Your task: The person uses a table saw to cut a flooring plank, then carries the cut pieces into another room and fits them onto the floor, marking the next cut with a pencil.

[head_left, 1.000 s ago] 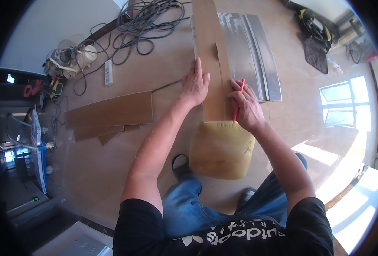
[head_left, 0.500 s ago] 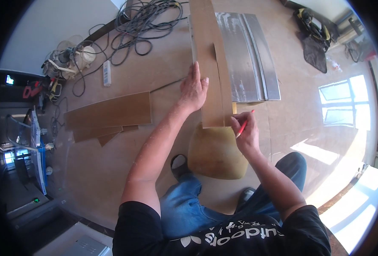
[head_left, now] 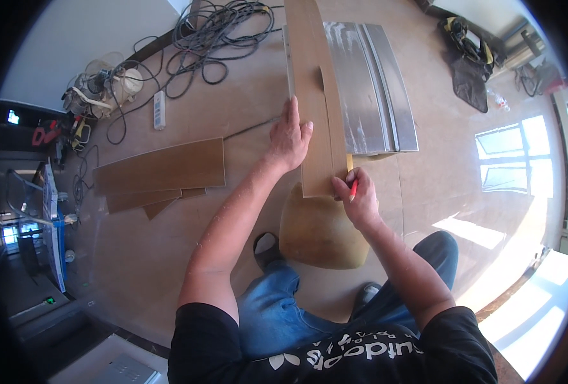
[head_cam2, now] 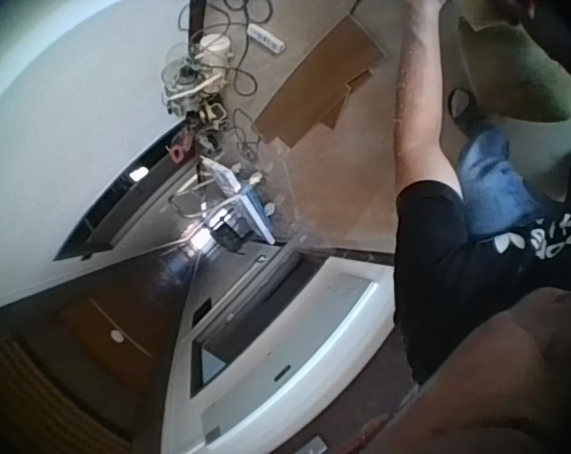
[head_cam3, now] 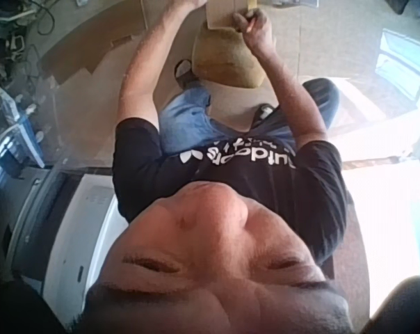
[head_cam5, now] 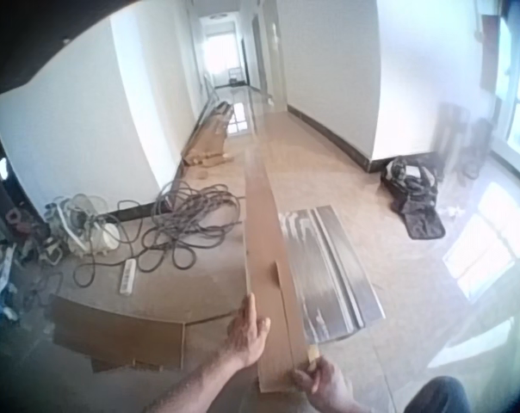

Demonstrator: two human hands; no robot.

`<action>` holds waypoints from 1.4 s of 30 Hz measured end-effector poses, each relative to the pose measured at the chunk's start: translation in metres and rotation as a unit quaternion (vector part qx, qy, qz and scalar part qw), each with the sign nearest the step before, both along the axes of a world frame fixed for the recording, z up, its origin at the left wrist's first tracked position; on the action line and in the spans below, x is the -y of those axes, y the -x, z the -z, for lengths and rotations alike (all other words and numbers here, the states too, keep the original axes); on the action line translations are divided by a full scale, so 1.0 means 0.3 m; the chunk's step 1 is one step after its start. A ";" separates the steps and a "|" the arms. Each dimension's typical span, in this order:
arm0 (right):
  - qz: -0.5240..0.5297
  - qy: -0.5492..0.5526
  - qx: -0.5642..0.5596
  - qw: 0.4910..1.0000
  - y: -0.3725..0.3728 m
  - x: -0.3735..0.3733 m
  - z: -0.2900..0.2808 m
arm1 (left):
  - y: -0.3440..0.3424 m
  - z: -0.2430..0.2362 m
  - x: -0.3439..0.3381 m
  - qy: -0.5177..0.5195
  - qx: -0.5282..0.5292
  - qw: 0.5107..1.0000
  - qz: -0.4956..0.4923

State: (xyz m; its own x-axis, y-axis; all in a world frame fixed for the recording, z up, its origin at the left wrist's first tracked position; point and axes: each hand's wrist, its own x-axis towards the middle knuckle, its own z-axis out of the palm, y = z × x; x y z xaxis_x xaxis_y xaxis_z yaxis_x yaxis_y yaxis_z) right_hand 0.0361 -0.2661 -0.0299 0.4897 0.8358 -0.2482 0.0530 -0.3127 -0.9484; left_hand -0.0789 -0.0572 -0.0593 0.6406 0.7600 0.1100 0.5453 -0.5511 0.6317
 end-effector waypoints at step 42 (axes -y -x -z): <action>-0.004 0.035 0.076 0.997 0.086 0.192 -0.109 | 0.017 0.035 0.003 0.025 0.044 0.999 0.013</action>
